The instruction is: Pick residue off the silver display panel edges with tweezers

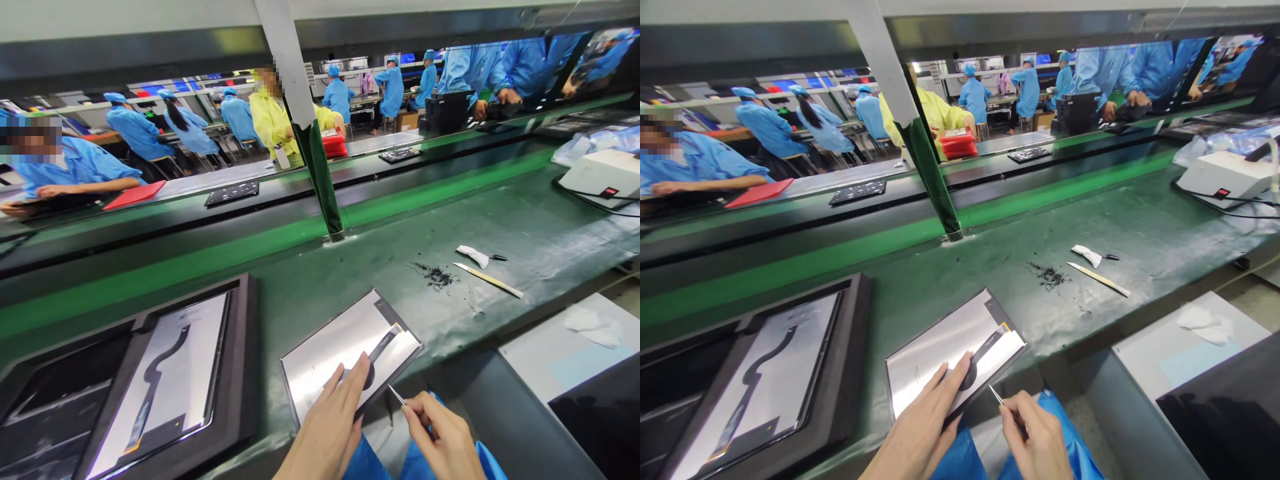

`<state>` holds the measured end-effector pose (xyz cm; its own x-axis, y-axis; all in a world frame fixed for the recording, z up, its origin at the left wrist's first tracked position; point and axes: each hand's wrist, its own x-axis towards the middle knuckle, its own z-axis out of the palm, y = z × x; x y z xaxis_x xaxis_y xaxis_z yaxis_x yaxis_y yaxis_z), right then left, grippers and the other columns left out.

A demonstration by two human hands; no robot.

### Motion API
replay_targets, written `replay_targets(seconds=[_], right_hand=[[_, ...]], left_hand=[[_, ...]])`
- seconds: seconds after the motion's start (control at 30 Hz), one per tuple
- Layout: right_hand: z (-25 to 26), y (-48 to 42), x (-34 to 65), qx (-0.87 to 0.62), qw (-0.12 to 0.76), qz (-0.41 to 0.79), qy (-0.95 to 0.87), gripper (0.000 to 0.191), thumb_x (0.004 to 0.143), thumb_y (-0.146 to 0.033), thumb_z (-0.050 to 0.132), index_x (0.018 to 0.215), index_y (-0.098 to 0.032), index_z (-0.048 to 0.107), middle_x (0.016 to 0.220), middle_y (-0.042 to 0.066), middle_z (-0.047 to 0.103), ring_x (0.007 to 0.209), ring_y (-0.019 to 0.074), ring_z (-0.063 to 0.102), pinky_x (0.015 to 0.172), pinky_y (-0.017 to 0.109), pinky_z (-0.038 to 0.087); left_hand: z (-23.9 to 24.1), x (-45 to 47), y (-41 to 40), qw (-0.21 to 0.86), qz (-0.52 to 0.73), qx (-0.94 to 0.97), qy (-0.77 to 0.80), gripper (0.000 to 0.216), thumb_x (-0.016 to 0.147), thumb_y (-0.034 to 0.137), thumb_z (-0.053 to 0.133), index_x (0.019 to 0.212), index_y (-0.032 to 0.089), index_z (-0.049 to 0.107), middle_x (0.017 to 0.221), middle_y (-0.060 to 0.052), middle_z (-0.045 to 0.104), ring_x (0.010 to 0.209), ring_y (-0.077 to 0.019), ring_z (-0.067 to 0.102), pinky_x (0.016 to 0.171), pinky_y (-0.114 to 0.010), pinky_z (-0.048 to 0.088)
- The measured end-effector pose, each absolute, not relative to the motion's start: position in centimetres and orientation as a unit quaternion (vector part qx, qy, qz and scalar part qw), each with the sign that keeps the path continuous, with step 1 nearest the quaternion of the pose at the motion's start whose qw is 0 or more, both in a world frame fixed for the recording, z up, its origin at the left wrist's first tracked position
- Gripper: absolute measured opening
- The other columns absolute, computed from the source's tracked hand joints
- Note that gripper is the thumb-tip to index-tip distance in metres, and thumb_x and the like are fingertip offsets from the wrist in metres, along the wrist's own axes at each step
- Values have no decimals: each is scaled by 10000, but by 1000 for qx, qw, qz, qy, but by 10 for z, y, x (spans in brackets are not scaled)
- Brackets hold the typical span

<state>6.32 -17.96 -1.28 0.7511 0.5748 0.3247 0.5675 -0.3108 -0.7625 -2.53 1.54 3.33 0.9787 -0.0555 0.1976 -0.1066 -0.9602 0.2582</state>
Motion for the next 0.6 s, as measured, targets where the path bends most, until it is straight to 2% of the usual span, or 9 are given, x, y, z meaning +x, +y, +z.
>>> replay_targets(seconds=[0.23,0.6], right_hand=[[-10,-181,66,-819,485,1,-306,377,1013,-421,450,756,-214,632,572,-20,600,456,120,563,444,180,456],[-11,-182,64,-808,444,-33,-385,256,1015,-274,456,873,-193,654,627,-13,640,498,112,641,518,179,501]], left_hand=[[41,-25,15,142,85,985,-40,860,882,-34,381,1585,211,-49,1509,-69,476,1359,-239,491,1077,-375,475],[24,-24,18,152,120,979,-55,855,841,-26,361,1591,185,8,1518,-74,460,1352,-248,499,1081,-401,466]])
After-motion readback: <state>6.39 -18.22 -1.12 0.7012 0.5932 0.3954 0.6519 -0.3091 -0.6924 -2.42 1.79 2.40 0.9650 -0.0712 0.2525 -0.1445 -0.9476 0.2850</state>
